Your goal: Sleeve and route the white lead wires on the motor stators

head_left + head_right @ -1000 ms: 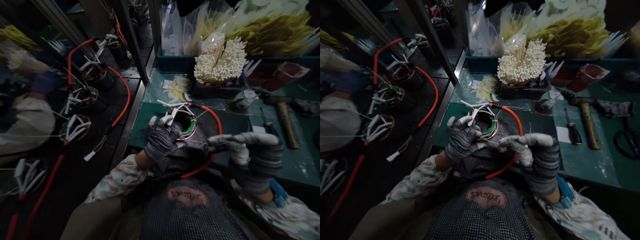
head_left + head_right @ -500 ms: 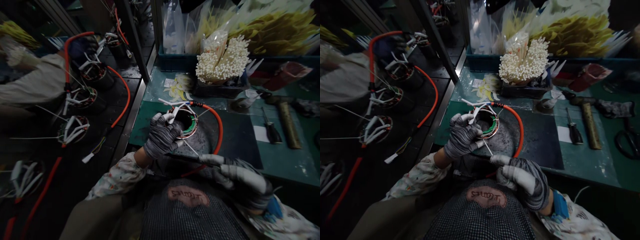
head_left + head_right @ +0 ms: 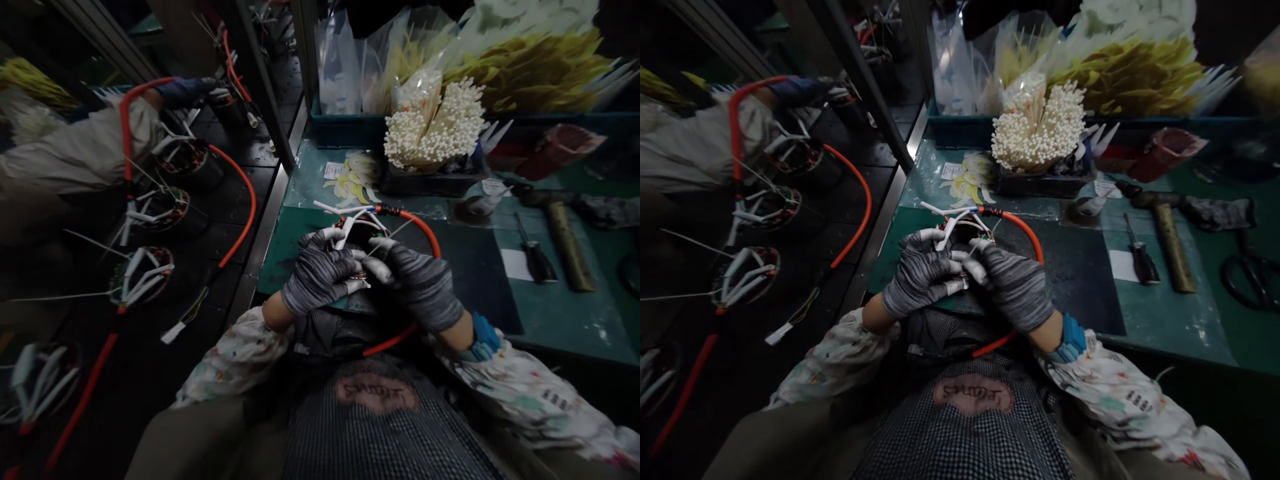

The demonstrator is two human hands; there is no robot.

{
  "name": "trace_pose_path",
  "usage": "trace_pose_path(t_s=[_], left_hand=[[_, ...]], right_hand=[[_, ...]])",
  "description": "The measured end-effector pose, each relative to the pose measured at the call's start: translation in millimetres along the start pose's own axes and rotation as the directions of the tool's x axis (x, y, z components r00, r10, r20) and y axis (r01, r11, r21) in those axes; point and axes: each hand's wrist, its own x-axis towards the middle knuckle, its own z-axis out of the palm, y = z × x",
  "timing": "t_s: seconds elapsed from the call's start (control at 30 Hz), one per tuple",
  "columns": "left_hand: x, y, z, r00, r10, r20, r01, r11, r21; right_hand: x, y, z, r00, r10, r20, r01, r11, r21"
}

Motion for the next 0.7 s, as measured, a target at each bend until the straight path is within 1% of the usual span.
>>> trace_pose_path(t_s=[0.07,0.1,0.13,0.2,0.23,0.3,0.33,0.37,0.43,0.5,0.57,0.7], left_hand=[[0,-1,0.9,0.999,-0.028,0.025,0.027,1.000,0.012],[0,-1,1.1,0.999,-0.038,0.039,0.037,0.999,0.017],[0,-1,1.0,0.998,-0.041,0.047,0.040,0.999,0.017],[0,-2,0.8,0.998,-0.032,0.054,0.032,0.999,0.007],[1,-2,0.6,0.998,-0.029,0.054,0.029,1.000,0.003],[2,-2,0.4,0.998,-0.039,0.043,0.038,0.999,0.005],[2,-2,0.5,0.999,-0.044,0.029,0.044,0.999,0.006],[2,-2,0.5,0.999,-0.049,0.016,0.049,0.999,0.004],[3,-2,0.8,0.998,-0.056,0.015,0.056,0.998,-0.017],[3,-3,1.1,0.995,-0.075,0.066,0.078,0.996,-0.038],[4,-3,1.6,0.990,-0.100,0.098,0.104,0.994,-0.040],[3,-1,1.8,0.994,-0.100,0.049,0.100,0.995,-0.002]], right_hand=[[8,-4,0,0.999,-0.022,0.026,0.020,0.997,0.069],[12,-6,0,1.000,-0.006,0.027,0.002,0.989,0.147],[16,-7,-1,0.999,0.036,0.024,-0.041,0.970,0.239],[22,-9,-4,0.986,0.155,0.058,-0.165,0.887,0.431],[24,-9,-7,0.976,0.192,0.105,-0.219,0.832,0.509],[26,-8,-13,0.960,0.179,0.216,-0.275,0.747,0.605],[27,-7,-16,0.956,0.153,0.252,-0.281,0.728,0.625],[26,-7,-18,0.955,0.137,0.263,-0.277,0.723,0.633],[24,-6,-18,0.961,0.150,0.231,-0.265,0.732,0.628],[22,-7,-16,0.968,0.189,0.167,-0.252,0.746,0.616],[21,-8,-13,0.972,0.199,0.128,-0.235,0.760,0.607],[18,-6,-13,0.980,0.133,0.146,-0.194,0.785,0.589]])
